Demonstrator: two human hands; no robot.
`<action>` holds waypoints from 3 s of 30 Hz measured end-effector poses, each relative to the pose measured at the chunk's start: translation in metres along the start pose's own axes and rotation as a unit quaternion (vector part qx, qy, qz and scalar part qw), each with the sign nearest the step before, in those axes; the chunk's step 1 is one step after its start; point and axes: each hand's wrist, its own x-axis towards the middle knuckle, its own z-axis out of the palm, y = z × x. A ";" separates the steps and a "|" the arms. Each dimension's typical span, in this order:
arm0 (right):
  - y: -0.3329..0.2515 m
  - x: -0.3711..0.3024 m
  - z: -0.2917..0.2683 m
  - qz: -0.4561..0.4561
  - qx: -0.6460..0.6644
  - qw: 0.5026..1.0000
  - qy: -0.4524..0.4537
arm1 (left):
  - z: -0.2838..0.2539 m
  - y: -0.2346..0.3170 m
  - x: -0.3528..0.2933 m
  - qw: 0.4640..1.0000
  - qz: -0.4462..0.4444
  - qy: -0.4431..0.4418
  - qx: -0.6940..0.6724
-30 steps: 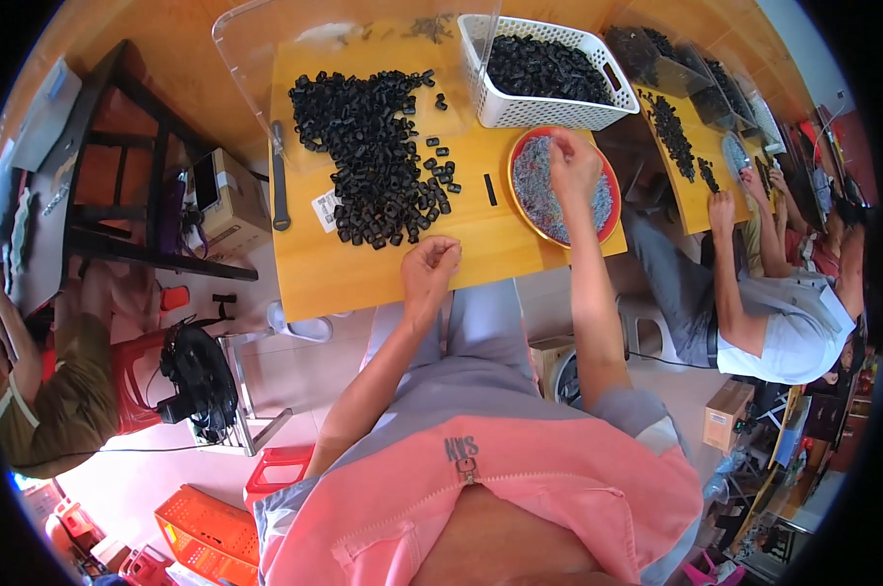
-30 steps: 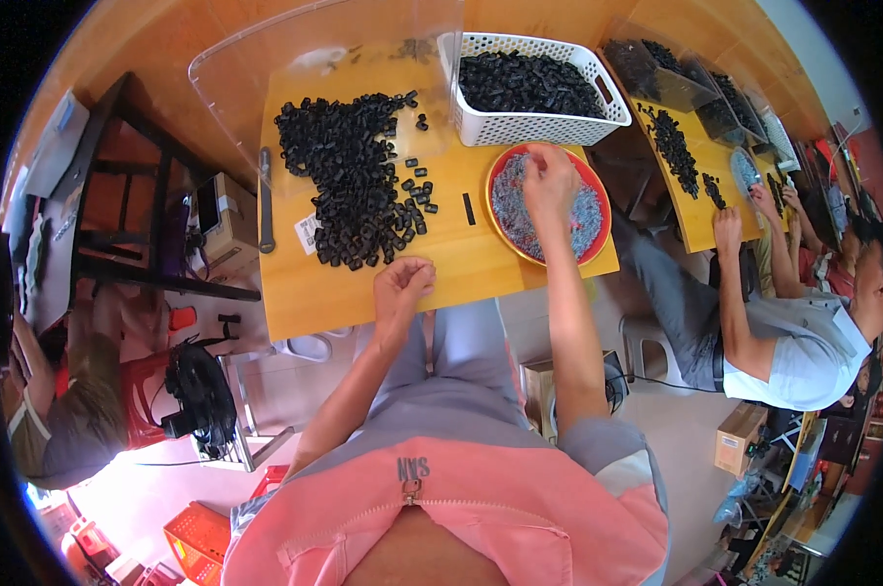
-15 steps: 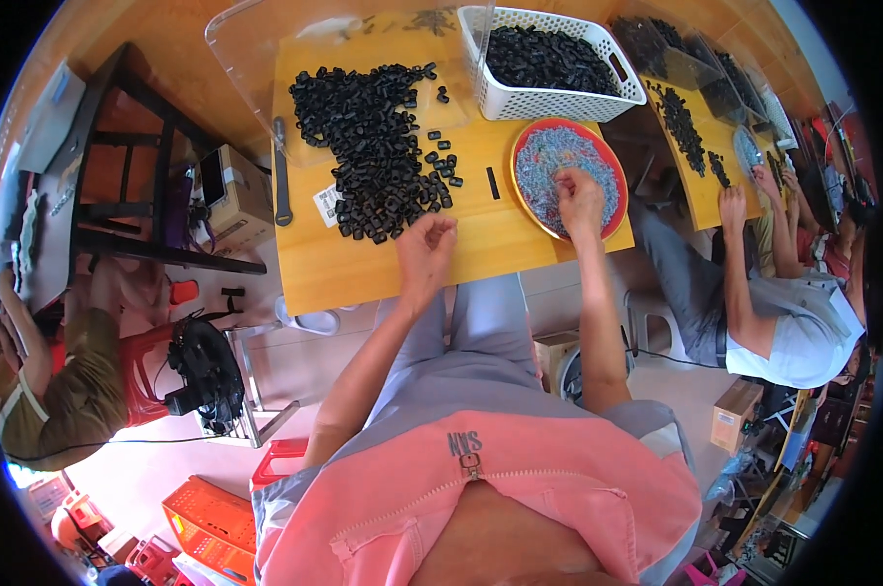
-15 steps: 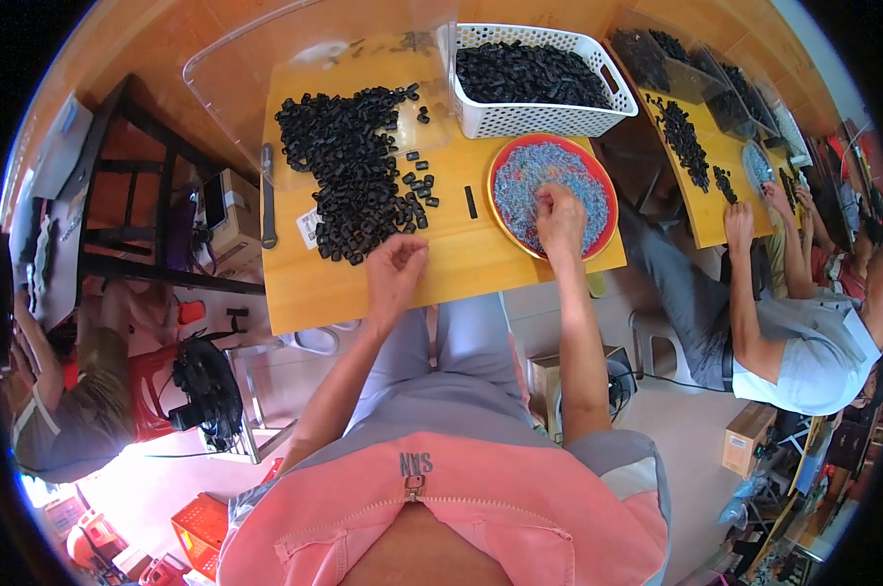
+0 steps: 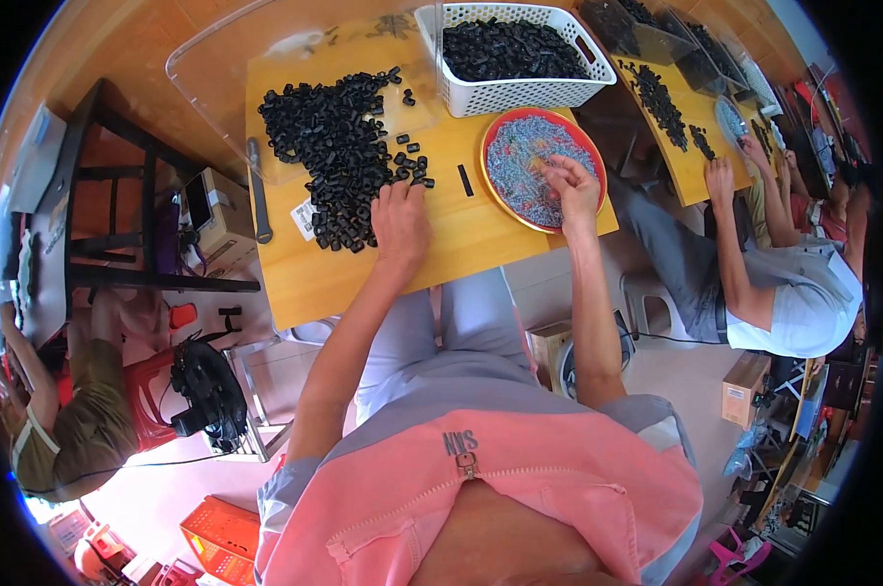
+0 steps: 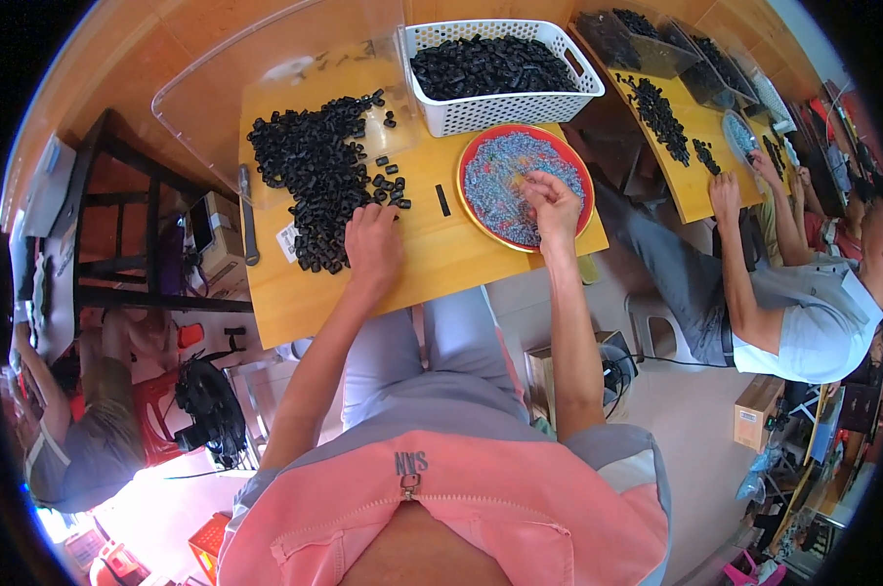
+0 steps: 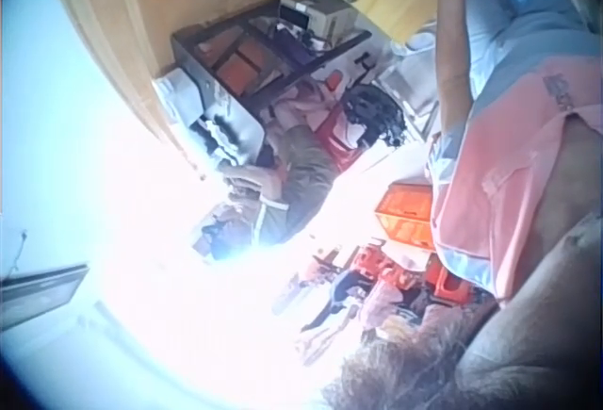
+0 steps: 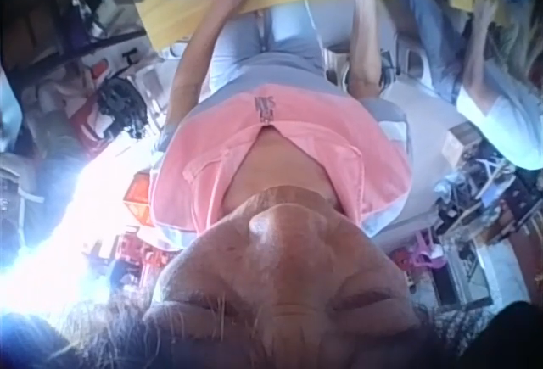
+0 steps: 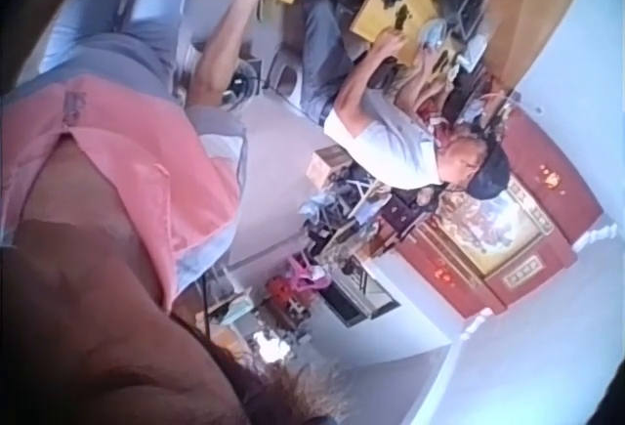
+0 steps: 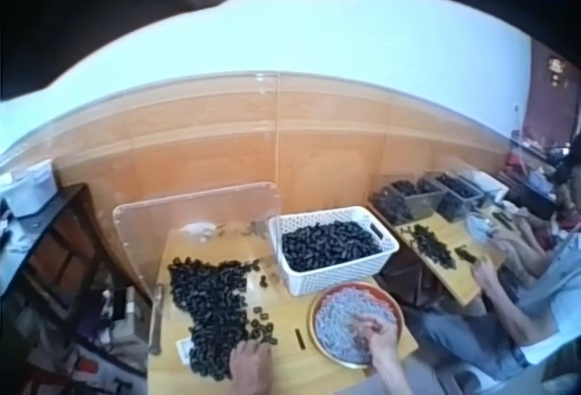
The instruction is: The person assembles small black rubber components by hand by inserting small colored inserts into them.
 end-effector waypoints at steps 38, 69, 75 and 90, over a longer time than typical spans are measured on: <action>0.012 0.021 0.008 -0.118 -0.224 0.968 0.004 | -0.044 0.013 -0.046 0.684 -0.316 -0.064 -0.654; -0.035 -0.106 0.094 -0.040 -0.069 0.942 -0.325 | -0.045 -0.001 -0.057 0.632 -0.271 -0.109 -0.718; -0.035 -0.109 0.122 -0.295 -0.138 0.906 -0.271 | -0.047 -0.016 -0.060 0.606 -0.290 -0.065 -0.738; -0.013 0.016 0.203 -0.411 -0.420 0.747 -0.312 | -0.039 -0.032 -0.065 0.623 -0.270 -0.075 -0.730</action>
